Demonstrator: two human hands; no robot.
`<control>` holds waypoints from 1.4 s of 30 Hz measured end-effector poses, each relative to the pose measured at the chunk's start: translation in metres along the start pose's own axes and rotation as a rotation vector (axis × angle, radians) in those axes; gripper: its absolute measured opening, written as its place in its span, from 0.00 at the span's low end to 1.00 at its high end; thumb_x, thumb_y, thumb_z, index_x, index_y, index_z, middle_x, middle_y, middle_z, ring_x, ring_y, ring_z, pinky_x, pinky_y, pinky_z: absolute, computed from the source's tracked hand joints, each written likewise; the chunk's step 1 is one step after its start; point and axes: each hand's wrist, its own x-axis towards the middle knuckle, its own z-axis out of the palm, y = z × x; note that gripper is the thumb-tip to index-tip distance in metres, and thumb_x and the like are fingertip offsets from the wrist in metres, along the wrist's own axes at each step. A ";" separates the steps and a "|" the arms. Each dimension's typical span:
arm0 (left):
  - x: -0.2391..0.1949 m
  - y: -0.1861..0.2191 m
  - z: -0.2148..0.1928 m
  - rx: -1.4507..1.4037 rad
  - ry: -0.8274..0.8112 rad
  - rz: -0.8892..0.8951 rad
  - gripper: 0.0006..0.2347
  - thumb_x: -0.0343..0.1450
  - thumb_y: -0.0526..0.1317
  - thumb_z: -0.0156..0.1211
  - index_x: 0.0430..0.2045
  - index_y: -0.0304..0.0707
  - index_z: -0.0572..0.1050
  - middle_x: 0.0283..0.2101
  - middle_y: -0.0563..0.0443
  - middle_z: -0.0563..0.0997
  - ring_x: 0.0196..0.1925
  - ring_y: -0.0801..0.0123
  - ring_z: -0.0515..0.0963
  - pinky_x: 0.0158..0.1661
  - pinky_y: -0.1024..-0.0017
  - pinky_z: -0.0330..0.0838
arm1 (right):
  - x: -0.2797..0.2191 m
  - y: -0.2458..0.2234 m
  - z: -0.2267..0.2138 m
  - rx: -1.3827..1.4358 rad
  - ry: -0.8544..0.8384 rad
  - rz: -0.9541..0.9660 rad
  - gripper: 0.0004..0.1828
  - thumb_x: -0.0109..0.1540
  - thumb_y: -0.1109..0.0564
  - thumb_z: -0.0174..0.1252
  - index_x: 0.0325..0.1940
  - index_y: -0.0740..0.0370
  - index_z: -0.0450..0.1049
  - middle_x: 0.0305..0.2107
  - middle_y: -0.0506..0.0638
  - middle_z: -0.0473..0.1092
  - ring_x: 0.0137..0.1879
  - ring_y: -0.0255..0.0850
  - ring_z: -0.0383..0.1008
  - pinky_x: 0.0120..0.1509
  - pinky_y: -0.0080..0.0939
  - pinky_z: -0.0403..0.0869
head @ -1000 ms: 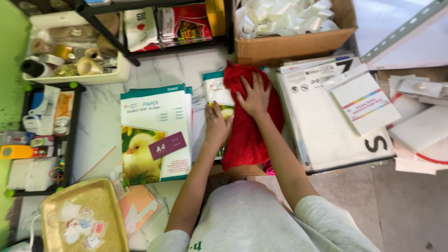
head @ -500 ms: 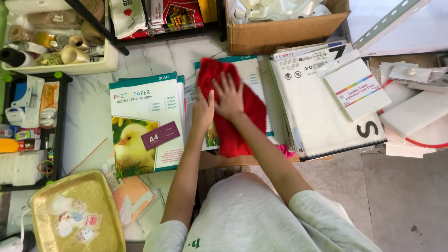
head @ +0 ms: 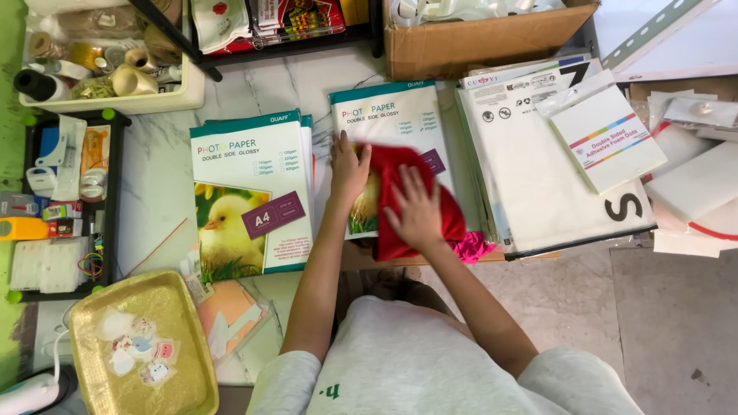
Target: The person wipes the exterior of various paper-product packages using a red cloth by hand, handling the items one at a time and moving them across the workspace.
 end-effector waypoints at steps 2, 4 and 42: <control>0.001 0.006 -0.003 -0.029 0.002 0.002 0.35 0.76 0.51 0.54 0.71 0.26 0.48 0.75 0.23 0.47 0.76 0.31 0.49 0.70 0.50 0.51 | 0.002 0.019 -0.004 -0.035 0.048 0.086 0.35 0.65 0.35 0.49 0.72 0.53 0.65 0.77 0.58 0.46 0.82 0.51 0.42 0.78 0.75 0.43; 0.008 -0.003 0.003 -0.058 0.002 0.004 0.35 0.75 0.51 0.55 0.70 0.25 0.49 0.75 0.23 0.46 0.76 0.30 0.49 0.69 0.51 0.53 | 0.007 0.033 -0.005 -0.071 0.096 0.175 0.35 0.65 0.36 0.50 0.74 0.52 0.64 0.77 0.60 0.45 0.82 0.52 0.41 0.78 0.76 0.45; -0.017 0.069 -0.109 -0.797 0.109 -0.118 0.15 0.78 0.42 0.56 0.57 0.36 0.75 0.46 0.46 0.81 0.47 0.66 0.77 0.48 0.68 0.76 | 0.129 0.098 -0.085 0.965 0.571 0.288 0.38 0.62 0.49 0.69 0.67 0.69 0.59 0.57 0.65 0.71 0.64 0.52 0.73 0.69 0.47 0.70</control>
